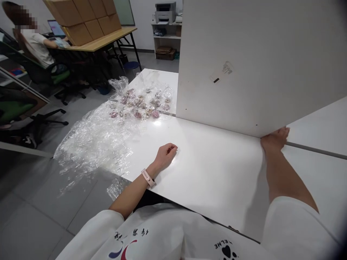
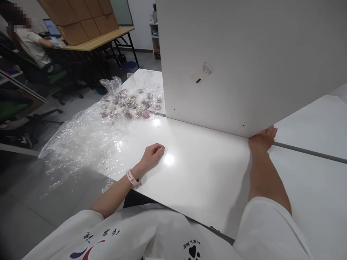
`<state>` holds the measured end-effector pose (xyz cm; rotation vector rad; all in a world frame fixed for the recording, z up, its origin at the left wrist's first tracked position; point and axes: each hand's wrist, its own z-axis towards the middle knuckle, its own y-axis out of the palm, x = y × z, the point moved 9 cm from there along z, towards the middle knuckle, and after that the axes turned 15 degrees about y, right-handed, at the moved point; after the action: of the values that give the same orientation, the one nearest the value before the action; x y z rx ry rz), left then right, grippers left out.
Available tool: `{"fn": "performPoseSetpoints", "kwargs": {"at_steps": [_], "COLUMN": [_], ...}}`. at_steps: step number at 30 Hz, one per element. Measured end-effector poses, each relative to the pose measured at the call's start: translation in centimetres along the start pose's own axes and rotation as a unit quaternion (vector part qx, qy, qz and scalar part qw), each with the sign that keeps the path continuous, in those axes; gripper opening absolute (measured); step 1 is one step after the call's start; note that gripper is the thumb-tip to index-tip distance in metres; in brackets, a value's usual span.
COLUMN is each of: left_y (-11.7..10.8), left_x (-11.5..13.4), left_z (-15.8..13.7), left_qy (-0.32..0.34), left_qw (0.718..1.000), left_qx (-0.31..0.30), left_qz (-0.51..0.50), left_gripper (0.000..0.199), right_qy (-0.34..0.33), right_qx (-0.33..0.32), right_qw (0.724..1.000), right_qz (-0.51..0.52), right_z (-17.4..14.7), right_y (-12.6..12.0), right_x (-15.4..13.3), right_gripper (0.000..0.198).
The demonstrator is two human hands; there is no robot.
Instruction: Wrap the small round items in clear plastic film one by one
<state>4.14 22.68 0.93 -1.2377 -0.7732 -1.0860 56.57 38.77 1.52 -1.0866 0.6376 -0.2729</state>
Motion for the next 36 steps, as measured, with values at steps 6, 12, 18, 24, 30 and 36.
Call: {"fn": "performPoseSetpoints", "kwargs": {"at_steps": [6,12,18,24,30,36], "left_y": [-1.3,-3.2,-3.8,0.1,7.1,7.1], "left_x": [0.1,0.0,-1.2,4.3,7.3,8.4], "left_z": [0.7,8.0,10.7,-1.1,-10.4,-12.6], "left_qy": [0.029,0.109,0.05,0.137,0.221,0.299], "left_qw": [0.984,0.899,0.904,0.92,0.915,0.907], "left_qx": [0.038,-0.001,-0.103,-0.124,-0.229,-0.201], "left_qz": [0.172,0.425,0.412,0.346,0.249,0.218], "left_gripper": [0.022,0.028,0.023,0.029,0.03,0.031], "right_qy": [0.155,0.083,0.024,-0.001,0.055,0.047], "right_qx": [-0.109,-0.079,-0.063,-0.093,-0.303,-0.428], "right_qw": [0.979,0.988,0.985,0.967,0.868,0.812], "right_qz": [0.076,0.103,0.159,0.238,0.389,0.394], "right_z": [-3.8,-12.6,-19.6,-26.3,-33.7,-36.4], "right_y": [0.9,-2.1,-4.9,-7.0,-6.2,-4.6], "right_x": [3.3,2.7,1.1,-1.9,-8.4,-14.2], "right_gripper": [0.092,0.081,0.064,0.061,0.068,0.081]}}
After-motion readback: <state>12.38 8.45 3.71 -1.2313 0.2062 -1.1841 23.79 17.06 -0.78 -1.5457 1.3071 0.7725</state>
